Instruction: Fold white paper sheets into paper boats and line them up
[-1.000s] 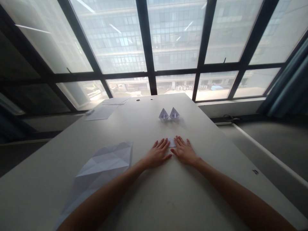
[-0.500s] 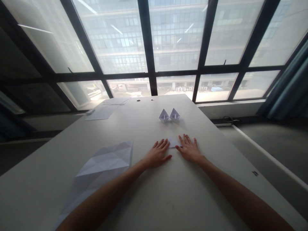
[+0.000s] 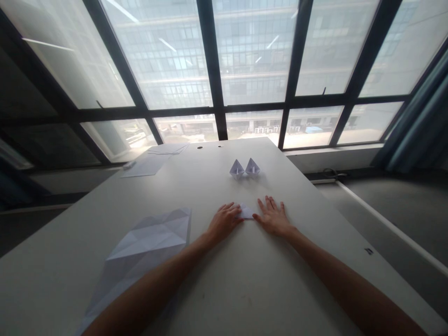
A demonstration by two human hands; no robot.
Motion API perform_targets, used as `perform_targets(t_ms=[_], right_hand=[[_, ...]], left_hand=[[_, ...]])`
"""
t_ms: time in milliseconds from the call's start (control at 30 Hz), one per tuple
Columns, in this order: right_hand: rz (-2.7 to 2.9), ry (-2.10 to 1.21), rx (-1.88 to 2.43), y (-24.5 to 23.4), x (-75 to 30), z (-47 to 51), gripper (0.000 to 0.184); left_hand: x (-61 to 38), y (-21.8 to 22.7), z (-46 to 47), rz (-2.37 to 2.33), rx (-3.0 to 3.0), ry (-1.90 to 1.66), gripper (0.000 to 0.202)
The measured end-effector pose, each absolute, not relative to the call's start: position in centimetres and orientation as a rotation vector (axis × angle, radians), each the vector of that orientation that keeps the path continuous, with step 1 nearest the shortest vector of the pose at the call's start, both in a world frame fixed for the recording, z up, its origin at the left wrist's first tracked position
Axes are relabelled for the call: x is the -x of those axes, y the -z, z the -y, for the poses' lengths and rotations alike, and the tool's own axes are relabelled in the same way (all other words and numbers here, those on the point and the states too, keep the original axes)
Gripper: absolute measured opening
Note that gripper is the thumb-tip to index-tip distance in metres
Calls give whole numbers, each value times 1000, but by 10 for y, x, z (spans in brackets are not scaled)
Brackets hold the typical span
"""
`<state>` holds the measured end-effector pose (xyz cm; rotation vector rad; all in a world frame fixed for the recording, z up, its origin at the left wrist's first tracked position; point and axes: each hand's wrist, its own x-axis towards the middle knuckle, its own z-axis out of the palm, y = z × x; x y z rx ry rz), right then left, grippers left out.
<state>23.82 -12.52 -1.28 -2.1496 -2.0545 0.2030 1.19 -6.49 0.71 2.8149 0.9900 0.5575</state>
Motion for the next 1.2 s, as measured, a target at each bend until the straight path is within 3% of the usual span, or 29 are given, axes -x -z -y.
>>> perform_targets(t_ms=[333, 667, 833, 1200], right_hand=[[2134, -200, 1893, 4, -238, 130, 82], [1968, -233, 1647, 6, -230, 126, 37], [1854, -283, 1510, 7, -228, 125, 43], [1663, -262, 1377, 1, -221, 126, 23]], left_hand=[[-14, -13, 68, -958, -2813, -631, 39], [-14, -14, 67, -846, -2770, -683, 35], [-14, -13, 67, -870, -2799, -679, 39], [-18, -7, 69, -988, -2640, -812, 33]])
